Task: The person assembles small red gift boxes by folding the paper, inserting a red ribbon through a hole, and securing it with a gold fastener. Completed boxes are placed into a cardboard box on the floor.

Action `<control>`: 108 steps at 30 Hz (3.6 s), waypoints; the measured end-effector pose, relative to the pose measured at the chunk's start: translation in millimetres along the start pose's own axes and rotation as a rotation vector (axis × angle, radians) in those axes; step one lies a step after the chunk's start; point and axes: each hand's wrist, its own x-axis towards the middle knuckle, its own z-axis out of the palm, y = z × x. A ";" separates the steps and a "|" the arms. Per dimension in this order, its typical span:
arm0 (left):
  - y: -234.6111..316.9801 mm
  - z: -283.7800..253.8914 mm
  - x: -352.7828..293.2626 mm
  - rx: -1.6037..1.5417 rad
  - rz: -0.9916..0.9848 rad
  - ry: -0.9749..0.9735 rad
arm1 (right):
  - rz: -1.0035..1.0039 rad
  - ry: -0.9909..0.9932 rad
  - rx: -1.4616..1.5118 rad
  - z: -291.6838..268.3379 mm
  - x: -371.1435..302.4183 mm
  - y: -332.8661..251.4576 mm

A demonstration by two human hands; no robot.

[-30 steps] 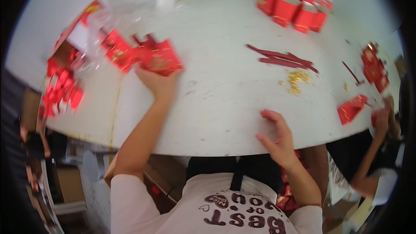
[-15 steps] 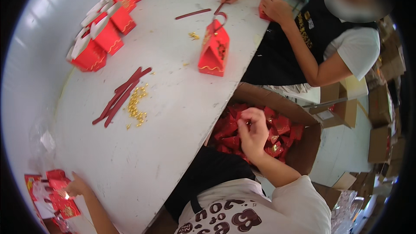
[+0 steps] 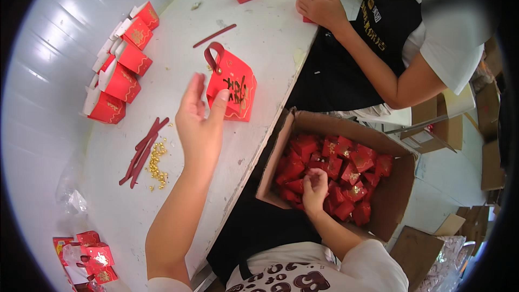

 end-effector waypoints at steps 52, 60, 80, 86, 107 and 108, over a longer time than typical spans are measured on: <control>10.8 -253.8 -210.2 0.243 0.262 0.454 | -0.132 -1.393 0.068 198.9 -161.8 -206.3; 31.4 -296.8 -198.8 0.308 -0.046 0.153 | -0.392 -1.395 -0.018 229.9 -163.2 -202.5; 4.8 -258.9 -224.4 0.156 -0.007 0.359 | -0.731 -0.917 -0.088 222.4 -192.3 -194.0; -5.0 -252.7 -224.6 0.064 0.112 0.397 | -0.647 -0.889 -0.006 222.4 -195.9 -188.9; -19.3 -243.7 -231.0 0.329 0.421 0.473 | -0.464 -0.888 -0.006 221.6 -196.5 -185.9; -20.7 -242.9 -230.0 0.328 0.427 0.472 | -0.452 -0.888 -0.010 221.7 -195.2 -187.4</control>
